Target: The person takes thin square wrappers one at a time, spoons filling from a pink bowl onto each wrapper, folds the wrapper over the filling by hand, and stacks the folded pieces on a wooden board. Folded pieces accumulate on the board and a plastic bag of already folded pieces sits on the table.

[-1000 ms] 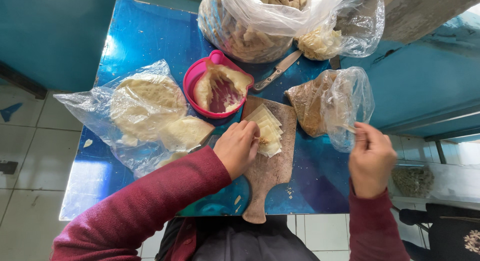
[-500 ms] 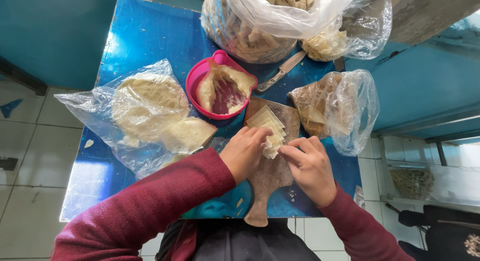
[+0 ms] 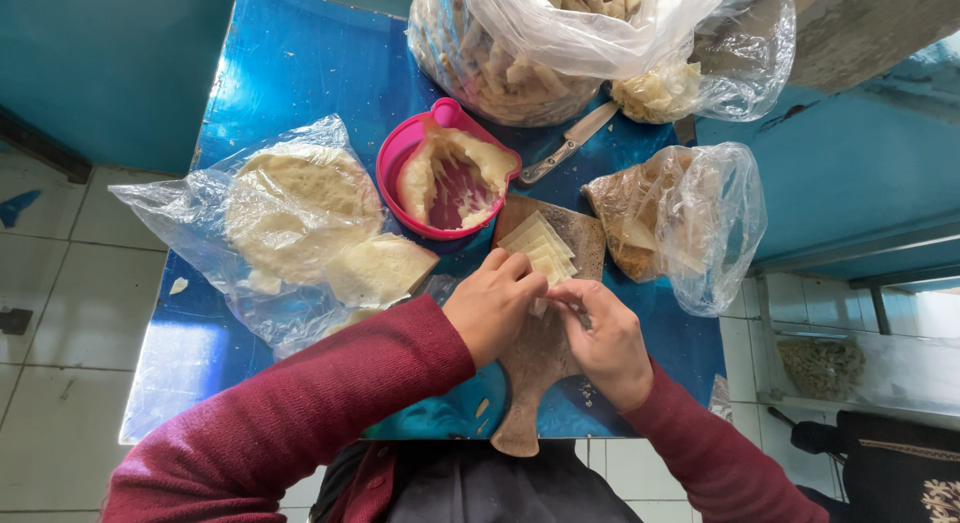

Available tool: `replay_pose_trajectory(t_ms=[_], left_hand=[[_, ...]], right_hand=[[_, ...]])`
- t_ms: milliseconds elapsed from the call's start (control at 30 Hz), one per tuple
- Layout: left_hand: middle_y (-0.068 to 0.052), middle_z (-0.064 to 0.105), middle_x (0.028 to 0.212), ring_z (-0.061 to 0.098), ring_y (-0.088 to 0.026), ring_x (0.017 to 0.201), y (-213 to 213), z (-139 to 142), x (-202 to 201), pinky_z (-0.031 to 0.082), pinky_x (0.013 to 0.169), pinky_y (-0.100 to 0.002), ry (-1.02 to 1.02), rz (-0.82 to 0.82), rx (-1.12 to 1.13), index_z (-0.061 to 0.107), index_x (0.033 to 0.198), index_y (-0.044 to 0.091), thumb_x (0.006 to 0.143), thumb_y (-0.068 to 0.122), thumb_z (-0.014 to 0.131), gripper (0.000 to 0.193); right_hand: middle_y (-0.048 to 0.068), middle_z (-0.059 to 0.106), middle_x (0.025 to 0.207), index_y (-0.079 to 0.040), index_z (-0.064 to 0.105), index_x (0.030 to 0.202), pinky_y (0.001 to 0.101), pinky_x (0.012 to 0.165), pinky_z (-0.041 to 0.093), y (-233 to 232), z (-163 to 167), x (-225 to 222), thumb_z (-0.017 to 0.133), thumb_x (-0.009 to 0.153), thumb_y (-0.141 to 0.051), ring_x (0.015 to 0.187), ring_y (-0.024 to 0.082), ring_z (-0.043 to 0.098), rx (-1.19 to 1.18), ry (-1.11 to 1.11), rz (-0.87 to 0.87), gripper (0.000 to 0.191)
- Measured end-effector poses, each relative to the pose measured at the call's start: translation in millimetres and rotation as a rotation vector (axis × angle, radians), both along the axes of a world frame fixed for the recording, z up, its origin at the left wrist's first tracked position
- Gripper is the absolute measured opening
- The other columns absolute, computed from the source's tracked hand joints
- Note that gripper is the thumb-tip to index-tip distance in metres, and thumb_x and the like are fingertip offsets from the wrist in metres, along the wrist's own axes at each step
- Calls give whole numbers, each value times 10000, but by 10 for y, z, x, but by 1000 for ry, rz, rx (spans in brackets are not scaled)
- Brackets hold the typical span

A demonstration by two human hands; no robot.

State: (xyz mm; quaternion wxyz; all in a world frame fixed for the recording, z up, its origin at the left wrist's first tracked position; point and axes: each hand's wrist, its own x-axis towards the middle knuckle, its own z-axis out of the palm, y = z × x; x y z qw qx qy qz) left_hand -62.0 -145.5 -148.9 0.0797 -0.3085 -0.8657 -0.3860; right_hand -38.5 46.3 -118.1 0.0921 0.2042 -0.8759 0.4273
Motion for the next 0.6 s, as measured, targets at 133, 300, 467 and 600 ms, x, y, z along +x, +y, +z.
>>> replay_pose_trajectory(t_ms=[133, 300, 467, 600], left_hand=[[-144, 610, 1046, 562, -370, 1067, 11, -66, -20, 501, 897, -422, -37, 13, -52, 635, 1005, 54, 747, 19, 654, 261], [-137, 625, 1035, 573, -362, 1048, -40, -48, -90, 497, 919, -428, -139, -44, -79, 669, 1014, 74, 743, 27, 661, 275], [-173, 615, 974, 561, -392, 985, -55, -22, -124, 479, 861, -452, -45, -126, -115, 639, 958, 12, 701, 220, 783, 361], [-168, 627, 985, 583, -377, 997, 18, -100, -156, 494, 875, -441, -28, -66, -123, 639, 972, 33, 818, 95, 672, 170]], right_hand=[[82, 703, 994, -39, 717, 1028, 389, 836, 516, 22, 90, -3, 764, 782, -3, 953, 290, 635, 317, 250, 73, 254], [36, 684, 952, -85, 773, 1013, 408, 812, 454, 38, 98, 24, 759, 795, -75, 901, 261, 579, 499, 387, 84, 219], [63, 679, 959, -66, 720, 972, 382, 811, 461, 56, -16, -59, 742, 881, -95, 892, 281, 566, 316, 168, -5, 99], [72, 677, 918, -61, 720, 973, 383, 798, 461, 134, -44, -115, 704, 931, -107, 877, 290, 563, 273, 13, 4, 65]])
